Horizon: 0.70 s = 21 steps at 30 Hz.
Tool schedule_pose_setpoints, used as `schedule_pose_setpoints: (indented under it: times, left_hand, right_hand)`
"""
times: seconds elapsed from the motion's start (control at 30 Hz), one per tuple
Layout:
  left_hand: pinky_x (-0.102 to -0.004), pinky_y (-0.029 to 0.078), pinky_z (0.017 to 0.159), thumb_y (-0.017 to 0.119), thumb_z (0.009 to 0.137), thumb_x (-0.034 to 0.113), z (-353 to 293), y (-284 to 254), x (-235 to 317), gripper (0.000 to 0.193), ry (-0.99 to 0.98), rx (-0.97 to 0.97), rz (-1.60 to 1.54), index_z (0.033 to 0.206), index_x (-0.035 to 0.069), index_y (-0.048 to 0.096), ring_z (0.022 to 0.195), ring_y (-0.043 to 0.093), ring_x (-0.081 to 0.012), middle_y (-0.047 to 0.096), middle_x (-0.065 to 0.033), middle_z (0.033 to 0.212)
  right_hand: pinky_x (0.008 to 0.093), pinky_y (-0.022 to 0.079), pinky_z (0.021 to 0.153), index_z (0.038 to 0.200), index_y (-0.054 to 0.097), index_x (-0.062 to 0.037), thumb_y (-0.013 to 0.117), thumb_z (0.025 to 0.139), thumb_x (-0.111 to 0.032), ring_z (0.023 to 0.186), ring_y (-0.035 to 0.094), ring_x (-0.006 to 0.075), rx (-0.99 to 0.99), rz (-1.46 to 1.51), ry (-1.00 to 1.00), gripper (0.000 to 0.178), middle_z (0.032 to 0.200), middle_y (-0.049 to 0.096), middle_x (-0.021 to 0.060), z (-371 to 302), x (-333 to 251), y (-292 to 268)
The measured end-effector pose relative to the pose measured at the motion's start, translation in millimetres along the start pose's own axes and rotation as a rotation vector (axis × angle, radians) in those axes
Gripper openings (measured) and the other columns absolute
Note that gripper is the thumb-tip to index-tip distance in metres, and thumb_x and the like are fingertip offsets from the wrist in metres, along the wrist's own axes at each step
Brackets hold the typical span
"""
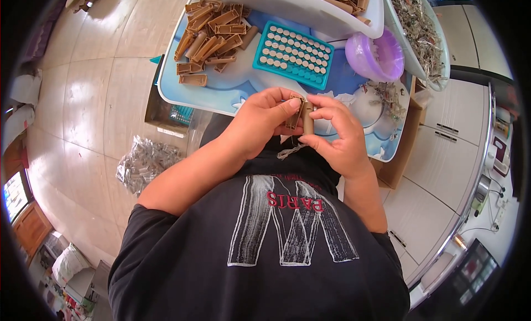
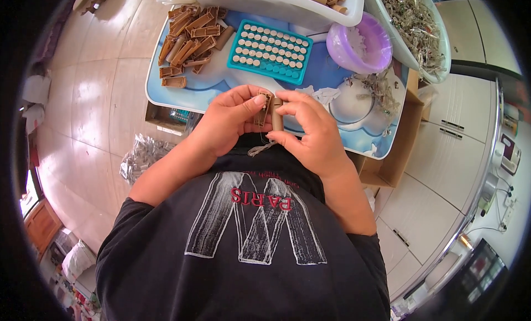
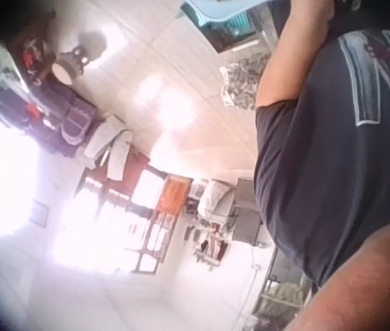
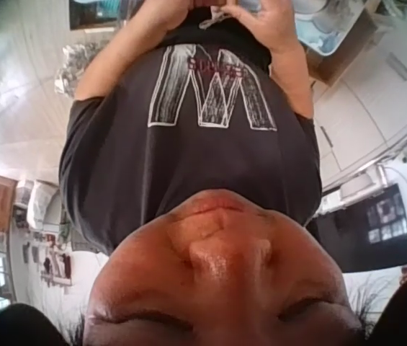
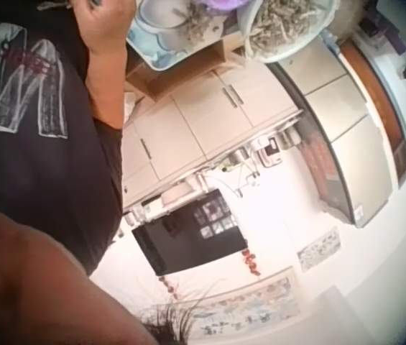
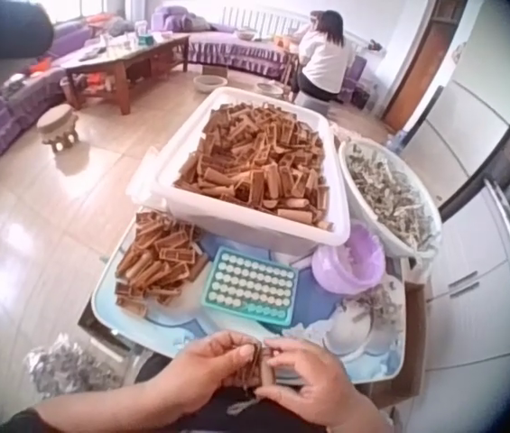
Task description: The person presses a silicone mold onto a tray of button batteries, takes LED light circuits from a bowl, and assembles small electronic units by inserting the circuits and batteries into plastic casing halves and closing them by hand.
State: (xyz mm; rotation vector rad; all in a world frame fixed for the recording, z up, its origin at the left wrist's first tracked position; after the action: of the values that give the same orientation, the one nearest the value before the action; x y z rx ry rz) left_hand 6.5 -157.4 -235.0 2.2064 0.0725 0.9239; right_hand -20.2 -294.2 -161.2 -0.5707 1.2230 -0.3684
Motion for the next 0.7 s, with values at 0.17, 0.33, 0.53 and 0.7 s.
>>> schedule_pose_setpoints:
  times: [0.17, 0.33, 0.53, 0.7]
  left_hand:
    - [-0.0308, 0.055, 0.082, 0.051, 0.099, 0.019, -3.5, 5.3, 2.5, 0.027, -0.025, 0.007, -0.027, 0.121, 0.003, 0.053, 0.093, 0.064, -0.0162, 0.063, -0.0086, 0.106]
    - [-0.0333, 0.055, 0.083, 0.045, 0.101, 0.028, -1.7, 6.0, 3.4, 0.037, -0.023, 0.000, -0.025, 0.127, 0.002, 0.050, 0.097, 0.064, -0.0220, 0.062, -0.0144, 0.111]
    - [-0.0378, 0.053, 0.087, 0.032, 0.103, 0.039, -1.3, 9.4, 5.8, 0.049, -0.019, -0.050, -0.102, 0.129, 0.001, 0.048, 0.102, 0.063, -0.0276, 0.060, -0.0187, 0.115]
    - [-0.0378, 0.053, 0.089, 0.031, 0.104, 0.039, -3.6, 11.7, 6.9, 0.049, -0.009, -0.051, -0.088, 0.129, 0.000, 0.048, 0.103, 0.062, -0.0280, 0.060, -0.0187, 0.115]
  right_hand:
    - [0.0381, 0.047, 0.087, 0.110, 0.058, -0.0036, 0.086, 0.064, -0.019, 0.102, 0.059, 0.0300, 0.119, 0.027, 0.007, 0.056, 0.115, 0.060, 0.0141, -5.1, 3.5, -4.5]
    - [0.0379, 0.045, 0.089, 0.119, 0.056, -0.0034, 0.086, 0.065, -0.023, 0.103, 0.058, 0.0285, 0.208, 0.081, -0.020, 0.065, 0.114, 0.060, 0.0133, -6.3, 6.3, 12.7]
    - [0.0373, 0.044, 0.090, 0.120, 0.055, -0.0040, 0.085, 0.066, -0.023, 0.103, 0.057, 0.0278, 0.220, 0.096, -0.006, 0.065, 0.114, 0.060, 0.0120, -5.8, 9.8, 21.4]
    - [0.0374, 0.045, 0.089, 0.118, 0.056, -0.0042, 0.084, 0.066, -0.022, 0.103, 0.057, 0.0280, 0.213, 0.103, -0.019, 0.062, 0.114, 0.061, 0.0120, -5.6, 8.5, 21.7]
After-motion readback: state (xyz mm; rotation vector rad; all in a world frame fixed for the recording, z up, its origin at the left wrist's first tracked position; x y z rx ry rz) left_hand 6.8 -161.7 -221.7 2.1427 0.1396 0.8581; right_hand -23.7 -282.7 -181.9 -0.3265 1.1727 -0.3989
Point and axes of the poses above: each hand's wrist, its own z-axis towards the middle knuckle, its own y-axis out of the palm, x = y × z, the point moved 6 cm from there along z, towards the middle knuckle
